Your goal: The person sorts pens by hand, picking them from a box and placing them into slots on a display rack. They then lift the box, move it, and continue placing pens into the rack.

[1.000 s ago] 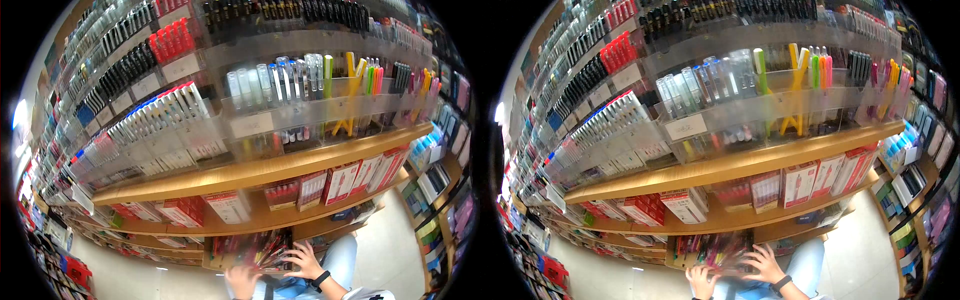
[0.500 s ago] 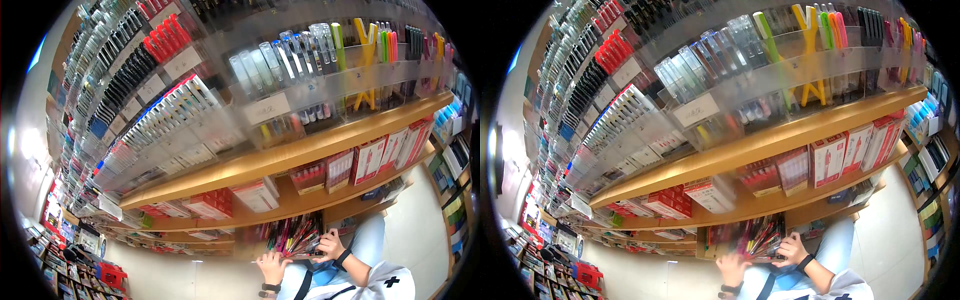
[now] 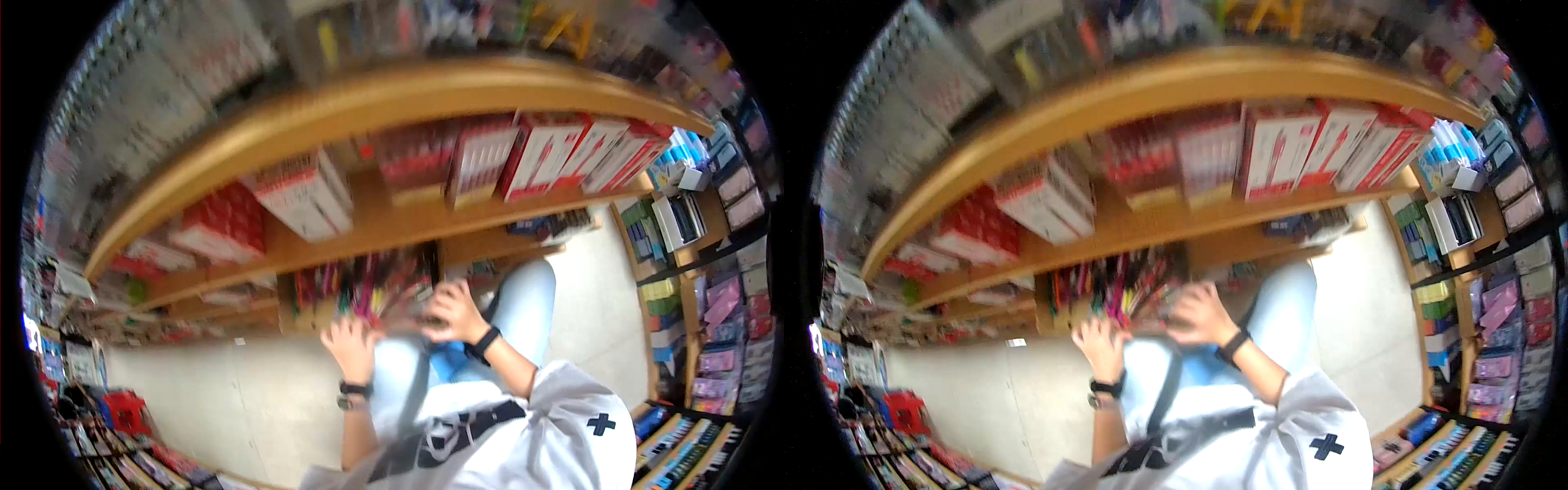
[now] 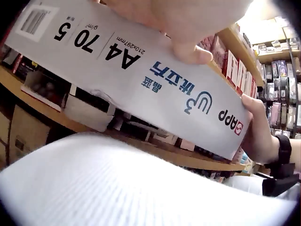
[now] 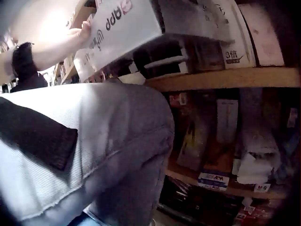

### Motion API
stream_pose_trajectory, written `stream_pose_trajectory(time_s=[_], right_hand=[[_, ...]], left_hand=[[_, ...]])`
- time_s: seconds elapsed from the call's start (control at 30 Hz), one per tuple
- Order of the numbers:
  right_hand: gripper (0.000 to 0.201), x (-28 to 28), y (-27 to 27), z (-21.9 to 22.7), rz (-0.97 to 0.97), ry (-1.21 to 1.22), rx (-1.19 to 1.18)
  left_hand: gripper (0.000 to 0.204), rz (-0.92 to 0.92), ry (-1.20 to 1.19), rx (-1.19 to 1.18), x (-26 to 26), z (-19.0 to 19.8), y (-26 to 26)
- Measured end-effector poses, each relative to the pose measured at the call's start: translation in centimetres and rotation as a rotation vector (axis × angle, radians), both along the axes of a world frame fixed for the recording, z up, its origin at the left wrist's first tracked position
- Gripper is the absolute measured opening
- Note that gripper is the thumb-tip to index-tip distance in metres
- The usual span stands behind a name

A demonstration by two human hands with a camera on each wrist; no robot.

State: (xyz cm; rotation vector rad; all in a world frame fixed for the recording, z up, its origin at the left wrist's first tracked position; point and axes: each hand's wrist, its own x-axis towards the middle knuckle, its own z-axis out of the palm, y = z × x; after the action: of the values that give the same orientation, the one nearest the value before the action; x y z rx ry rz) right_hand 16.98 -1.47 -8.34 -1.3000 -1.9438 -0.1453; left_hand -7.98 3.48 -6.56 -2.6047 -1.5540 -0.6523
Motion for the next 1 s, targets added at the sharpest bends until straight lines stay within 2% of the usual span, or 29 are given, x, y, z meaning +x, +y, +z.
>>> stream_pose_trajectory(time_s=[0.07, 0.13, 0.2, 0.33, 0.43, 0.47, 0.67, 0.73, 0.77, 1.0], right_hand=[[0.032, -0.1, -0.6, 0.9, 0.046, 0.068, -0.110], [0.053, 0.4, -1.1, 1.9, 0.071, 0.127, -0.156], [0.054, 1.0, -1.0, 2.6, 0.036, 0.094, -0.136], [0.029, 2.0, 0.1, 4.7, -0.078, 0.074, -0.178], [0.020, 2.0, 1.3, 6.0, -0.152, -0.004, -0.231], [0.020, 1.9, 1.6, 6.3, -0.176, -0.021, -0.351], [0.025, 2.2, 4.1, 7.2, -0.184, -0.105, -0.405], [0.029, 2.0, 4.6, 7.0, -0.194, -0.215, -0.412], [0.034, 1.9, 4.7, 6.3, -0.195, -0.202, -0.506], [0.035, 1.4, 5.3, 6.1, -0.223, -0.225, -0.510]], left_hand=[[0.031, -0.017, -0.114, -0.076, 0.3, 1.1, -0.3], [0.028, 0.005, -0.166, -0.146, 0.7, 2.2, -0.6], [0.030, -0.015, -0.221, -0.175, 0.8, 2.8, -0.6], [0.032, -0.007, -0.235, -0.168, 0.9, 3.4, -0.4], [0.032, -0.009, -0.246, -0.183, 0.8, 3.1, -0.2], [0.032, -0.016, -0.250, -0.166, 0.8, 3.0, -0.3], [0.035, -0.041, -0.242, -0.186, 0.3, 3.4, -0.4], [0.032, -0.051, -0.243, -0.173, 0.5, 3.7, -0.4], [0.032, -0.051, -0.244, -0.172, 0.8, 3.6, -0.4], [0.029, -0.038, -0.266, -0.174, 1.5, 3.8, -0.8]])
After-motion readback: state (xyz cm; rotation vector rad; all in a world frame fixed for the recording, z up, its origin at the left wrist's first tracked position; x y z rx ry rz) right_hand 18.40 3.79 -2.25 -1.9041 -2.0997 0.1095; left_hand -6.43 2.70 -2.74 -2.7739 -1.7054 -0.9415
